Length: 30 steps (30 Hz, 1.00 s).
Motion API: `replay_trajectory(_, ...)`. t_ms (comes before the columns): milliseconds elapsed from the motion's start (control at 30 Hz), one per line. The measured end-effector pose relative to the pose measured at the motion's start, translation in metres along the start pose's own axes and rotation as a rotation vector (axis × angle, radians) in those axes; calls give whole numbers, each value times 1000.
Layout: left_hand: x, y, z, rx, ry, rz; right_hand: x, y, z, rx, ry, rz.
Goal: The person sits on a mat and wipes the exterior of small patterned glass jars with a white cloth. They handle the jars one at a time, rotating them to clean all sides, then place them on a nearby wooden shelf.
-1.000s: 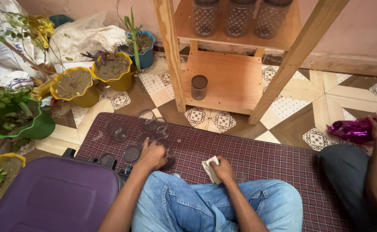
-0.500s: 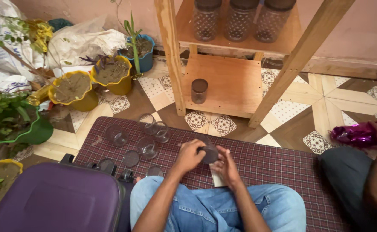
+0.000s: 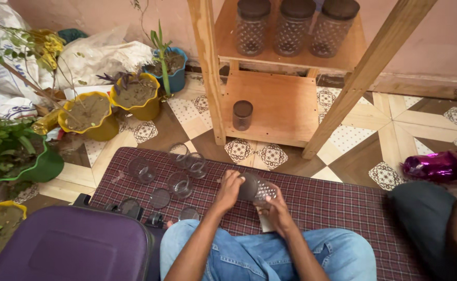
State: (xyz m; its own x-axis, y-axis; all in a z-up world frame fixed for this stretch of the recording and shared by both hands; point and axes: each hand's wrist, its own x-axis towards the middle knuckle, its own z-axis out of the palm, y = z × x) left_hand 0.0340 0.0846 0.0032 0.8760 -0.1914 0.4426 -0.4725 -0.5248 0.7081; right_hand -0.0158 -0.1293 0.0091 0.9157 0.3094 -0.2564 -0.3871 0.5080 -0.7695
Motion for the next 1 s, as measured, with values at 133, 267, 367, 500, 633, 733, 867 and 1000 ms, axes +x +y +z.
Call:
replay_trajectory(133, 4, 28, -8, 12, -29, -399, -4, 2, 1, -3, -43, -43)
replay_trajectory(267, 16, 57, -27, -129, -53, -603, -6, 1, 4, -4, -45, -41)
replay_trajectory(367, 21, 69, -37, -89, -2, -523, -7, 0, 6, -74, -40, -33)
replay_trajectory(500, 23, 73, -43, -28, -79, -692, -7, 1, 7, -108, -34, -57)
replay_trajectory(633, 22, 73, -41, -34, -168, -596, -6, 4, 5, -211, -7, -88)
replay_trajectory(733, 22, 74, -37, -12, -130, -540, -4, 9, 4, -291, 18, -112)
replay_trajectory(867, 23, 76, -38, -54, -164, -605, -2, 10, 2, -321, 12, -148)
replay_trajectory(1000, 23, 75, -40, -79, -175, -599, -5, 10, 2, -335, 3, -146)
